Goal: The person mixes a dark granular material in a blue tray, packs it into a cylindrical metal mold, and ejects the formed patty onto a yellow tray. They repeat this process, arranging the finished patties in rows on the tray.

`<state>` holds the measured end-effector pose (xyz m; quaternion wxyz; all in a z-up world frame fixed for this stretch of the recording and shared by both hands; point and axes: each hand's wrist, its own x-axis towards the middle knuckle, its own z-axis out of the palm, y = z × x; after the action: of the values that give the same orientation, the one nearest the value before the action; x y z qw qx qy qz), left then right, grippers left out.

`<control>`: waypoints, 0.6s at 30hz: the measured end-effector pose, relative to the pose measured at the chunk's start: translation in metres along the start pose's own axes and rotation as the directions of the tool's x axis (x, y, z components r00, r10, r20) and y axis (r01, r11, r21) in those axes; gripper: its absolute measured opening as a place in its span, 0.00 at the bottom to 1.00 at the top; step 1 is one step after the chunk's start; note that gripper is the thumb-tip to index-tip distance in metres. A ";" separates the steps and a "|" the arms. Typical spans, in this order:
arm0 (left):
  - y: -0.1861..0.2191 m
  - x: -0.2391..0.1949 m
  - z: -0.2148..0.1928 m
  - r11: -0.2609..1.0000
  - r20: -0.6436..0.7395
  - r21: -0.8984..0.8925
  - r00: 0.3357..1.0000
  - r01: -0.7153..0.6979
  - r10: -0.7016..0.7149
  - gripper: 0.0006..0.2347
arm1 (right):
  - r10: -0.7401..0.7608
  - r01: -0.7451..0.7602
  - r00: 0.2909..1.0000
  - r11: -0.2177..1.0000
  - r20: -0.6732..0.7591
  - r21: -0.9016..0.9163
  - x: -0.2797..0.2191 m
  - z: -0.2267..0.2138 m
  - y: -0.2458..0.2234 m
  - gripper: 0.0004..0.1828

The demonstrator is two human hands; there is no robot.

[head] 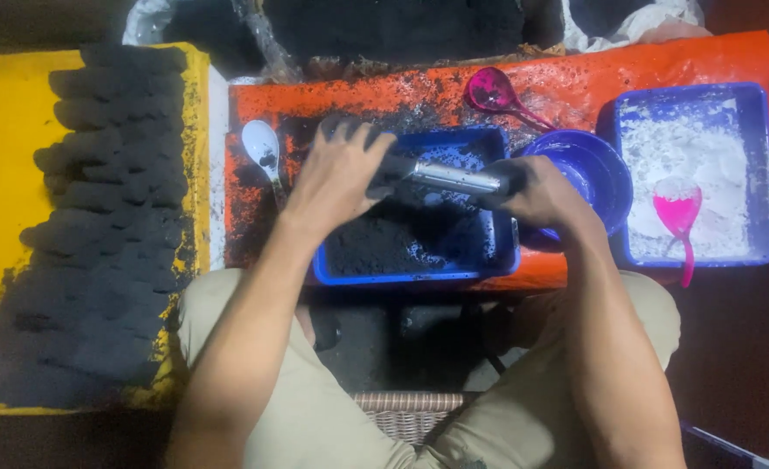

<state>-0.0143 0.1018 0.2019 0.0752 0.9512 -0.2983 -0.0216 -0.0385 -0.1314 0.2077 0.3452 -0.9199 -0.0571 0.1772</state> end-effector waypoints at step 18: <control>-0.002 0.001 0.012 0.995 0.057 0.025 0.994 -0.099 0.097 0.26 | -0.031 0.028 0.998 0.999 -0.056 -0.041 0.010 0.008 0.013 0.18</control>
<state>-0.0132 0.1011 0.1897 0.0548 0.9355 -0.3468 -0.0402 -0.0322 -0.1341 0.1912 0.3309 -0.9303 -0.0644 0.1448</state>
